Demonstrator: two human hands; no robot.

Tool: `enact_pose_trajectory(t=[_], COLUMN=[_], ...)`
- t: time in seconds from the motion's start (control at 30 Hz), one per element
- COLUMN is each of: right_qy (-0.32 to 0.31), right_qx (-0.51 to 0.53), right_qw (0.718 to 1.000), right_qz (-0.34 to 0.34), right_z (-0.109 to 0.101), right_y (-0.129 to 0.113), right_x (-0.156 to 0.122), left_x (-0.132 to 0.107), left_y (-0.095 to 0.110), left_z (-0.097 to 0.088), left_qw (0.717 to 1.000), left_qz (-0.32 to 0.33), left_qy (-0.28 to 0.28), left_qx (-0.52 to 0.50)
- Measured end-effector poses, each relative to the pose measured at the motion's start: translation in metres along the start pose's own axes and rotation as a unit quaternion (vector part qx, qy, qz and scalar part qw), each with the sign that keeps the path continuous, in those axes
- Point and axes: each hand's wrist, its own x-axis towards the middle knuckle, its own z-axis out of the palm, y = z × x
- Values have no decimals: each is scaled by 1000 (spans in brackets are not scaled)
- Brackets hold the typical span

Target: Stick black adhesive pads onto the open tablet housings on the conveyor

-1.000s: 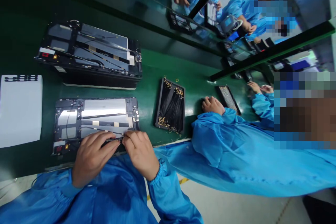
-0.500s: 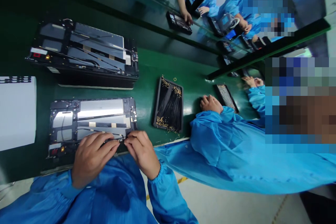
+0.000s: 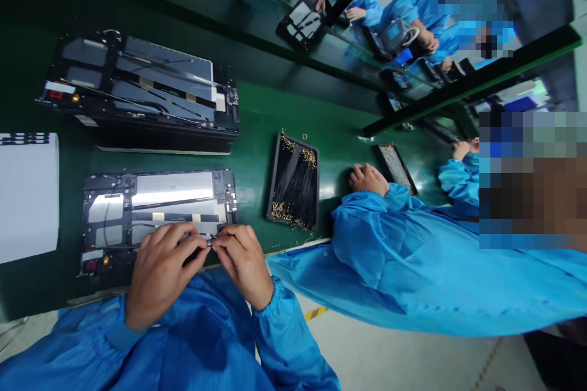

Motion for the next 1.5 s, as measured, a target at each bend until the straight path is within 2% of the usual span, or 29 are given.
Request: enact_pose_trajectory(t=[0.13,0.27,0.37,0.47,0.7,0.9,1.07,1.1,1.2,1.27,1.37,1.5], right_qy=[37,53,70,68,89,73,74,84,128,112,82,123], right_qx=[-1,-80,-134,-139,-180,-143,-113,-101,-78,-73,-78,-114], right_qw=[999,993,983,982,976,980,984,986,989,990,994,984], right_qz=[-30,-75,-104,-106,-80,-114,-118,-99,18,49,2,-53], right_z=[5,15,21,23,29,28,27,26,24,23,25,33], right_y=[2,5,6,3,-1,10,13,13,14,16,20,24], right_x=[-10,-27,-35,-35,-33,-36,-38,-39,-39,-36,-34,-44], left_x=[-3,-14,-21,-23,-30,-41,-50,-52,-64,-72,-83,-102], left_y=[-3,-11,-16,-19,-32,-45,-54,-57,-71,-81,-94,-105], left_z=[-1,-5,-14,-27,-45,-54,-61,-61,-58,-53,-46,-41], left_qw=[1000,998,997,995,993,994,990,988,980,983,991,992], left_qz=[9,55,66,64,43,20,-41,-67,-155,-161,-118,-89], left_qy=[-7,1,37,72,109,112,137,142,127,87,49,82], left_qx=[-1,-29,-33,-27,-13,-3,-3,1,8,17,34,44])
